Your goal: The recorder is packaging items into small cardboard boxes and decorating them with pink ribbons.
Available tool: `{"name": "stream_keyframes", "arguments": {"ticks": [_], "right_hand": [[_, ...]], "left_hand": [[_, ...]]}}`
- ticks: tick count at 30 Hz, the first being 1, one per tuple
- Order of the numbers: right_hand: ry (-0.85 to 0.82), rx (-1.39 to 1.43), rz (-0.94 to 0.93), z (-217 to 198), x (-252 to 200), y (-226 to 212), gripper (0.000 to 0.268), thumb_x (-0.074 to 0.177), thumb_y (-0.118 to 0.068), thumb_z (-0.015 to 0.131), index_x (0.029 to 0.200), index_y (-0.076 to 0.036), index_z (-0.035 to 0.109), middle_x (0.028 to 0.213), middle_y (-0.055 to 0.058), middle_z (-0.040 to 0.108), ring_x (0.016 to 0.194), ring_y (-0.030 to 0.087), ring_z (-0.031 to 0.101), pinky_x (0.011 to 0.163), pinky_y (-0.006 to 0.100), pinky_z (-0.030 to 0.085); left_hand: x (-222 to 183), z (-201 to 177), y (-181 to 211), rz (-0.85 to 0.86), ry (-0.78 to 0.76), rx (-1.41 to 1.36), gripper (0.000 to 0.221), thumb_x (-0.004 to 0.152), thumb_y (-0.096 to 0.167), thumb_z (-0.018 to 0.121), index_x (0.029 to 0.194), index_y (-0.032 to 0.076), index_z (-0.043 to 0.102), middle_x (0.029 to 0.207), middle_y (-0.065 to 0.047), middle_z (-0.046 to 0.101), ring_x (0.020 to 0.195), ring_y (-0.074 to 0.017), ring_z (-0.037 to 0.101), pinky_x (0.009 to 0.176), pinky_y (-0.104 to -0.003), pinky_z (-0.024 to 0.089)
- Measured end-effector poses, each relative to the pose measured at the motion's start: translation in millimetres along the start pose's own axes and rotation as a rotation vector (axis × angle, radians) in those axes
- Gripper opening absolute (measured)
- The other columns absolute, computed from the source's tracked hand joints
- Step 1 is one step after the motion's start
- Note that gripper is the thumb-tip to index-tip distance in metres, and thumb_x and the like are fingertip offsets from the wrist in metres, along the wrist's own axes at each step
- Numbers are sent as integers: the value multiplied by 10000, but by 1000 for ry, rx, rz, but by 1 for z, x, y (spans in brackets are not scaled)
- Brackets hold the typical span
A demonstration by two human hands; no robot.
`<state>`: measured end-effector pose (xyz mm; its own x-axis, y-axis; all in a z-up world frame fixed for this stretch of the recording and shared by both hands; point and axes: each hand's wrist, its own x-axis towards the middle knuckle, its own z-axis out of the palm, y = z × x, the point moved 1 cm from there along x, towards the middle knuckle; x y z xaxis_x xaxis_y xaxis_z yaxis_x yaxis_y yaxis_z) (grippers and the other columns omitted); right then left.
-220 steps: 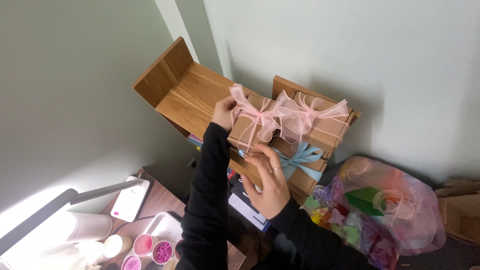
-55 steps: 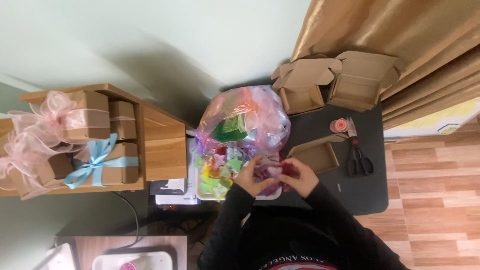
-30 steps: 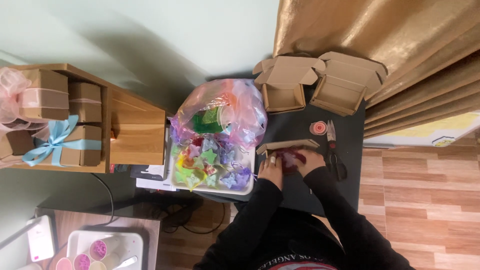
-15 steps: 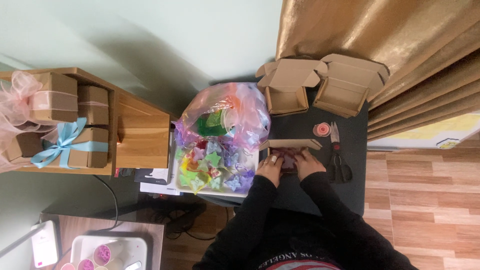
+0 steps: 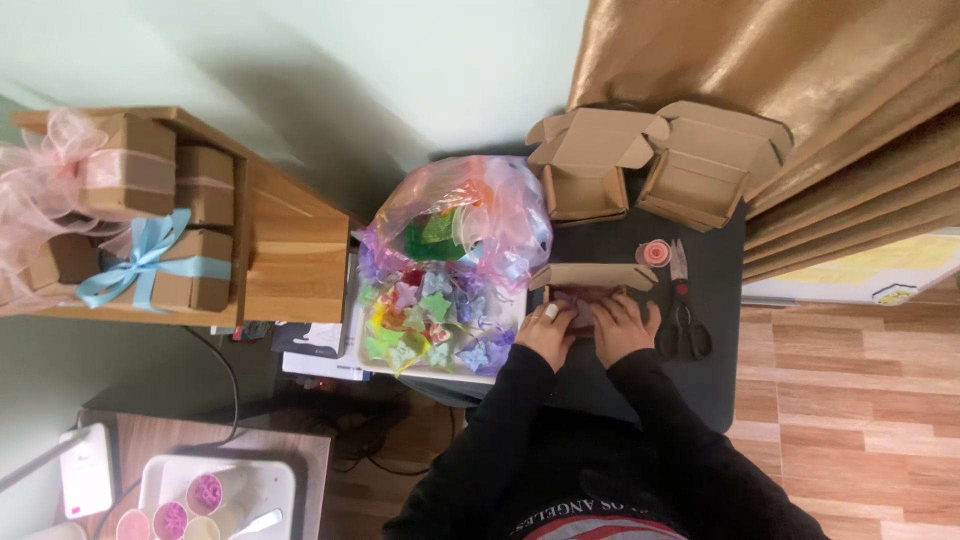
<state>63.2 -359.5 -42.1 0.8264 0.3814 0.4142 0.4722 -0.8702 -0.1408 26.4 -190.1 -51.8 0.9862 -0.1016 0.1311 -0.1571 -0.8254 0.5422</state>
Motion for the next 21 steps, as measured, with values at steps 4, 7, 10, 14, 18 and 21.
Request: {"name": "stream_keyframes", "arguments": {"ticks": [4,7,10,14,18,21], "right_hand": [[42,39,-4,-39,18,-26,272,784,-154,697,1051,-156,747,1152,21,708,1126,238,609,1074,601,331],[14,259,-40,-16,7,-35,222,844,-127,705,1065,-121,721,1058,80,685,1077,283,598,995,524,401],[-228,543,-124,23,-7,-52,152,965,-138,720,1115,-138,699,1027,46,682,957,193,616,892,417,486],[-424,560,-298,16,10,-93,328,856,-119,739,1179,-141,687,1099,29,697,1027,263,607,858,410,479],[-490,332,-446,32,9,-118,656,697,-165,800,1320,-119,600,1343,58,619,1154,267,547,858,431,411],[-712,281,-323,31,21,-136,861,684,-325,865,1431,-128,486,1362,67,542,1201,296,472,899,460,342]], "left_hand": [[-9,-35,-2,-133,-3,-27,394,851,232,753,1233,173,676,1156,-138,693,1058,-366,646,894,-489,528],[-26,-53,-20,-302,-15,-30,347,901,297,737,1233,214,679,1004,-176,710,933,-388,683,819,-508,554],[-45,-63,-47,-418,4,-23,359,866,304,759,1205,215,682,994,-182,716,920,-392,702,805,-509,565],[-64,-69,-75,-599,-111,48,509,761,265,842,1213,163,631,1095,-172,689,978,-396,698,807,-519,567],[-71,-68,-86,-680,-261,136,556,743,208,849,1226,140,582,1184,-145,652,1011,-393,694,800,-529,572],[-79,-25,-112,-673,-281,205,388,842,158,738,1205,145,601,1176,-129,665,995,-390,711,799,-525,582]]}}
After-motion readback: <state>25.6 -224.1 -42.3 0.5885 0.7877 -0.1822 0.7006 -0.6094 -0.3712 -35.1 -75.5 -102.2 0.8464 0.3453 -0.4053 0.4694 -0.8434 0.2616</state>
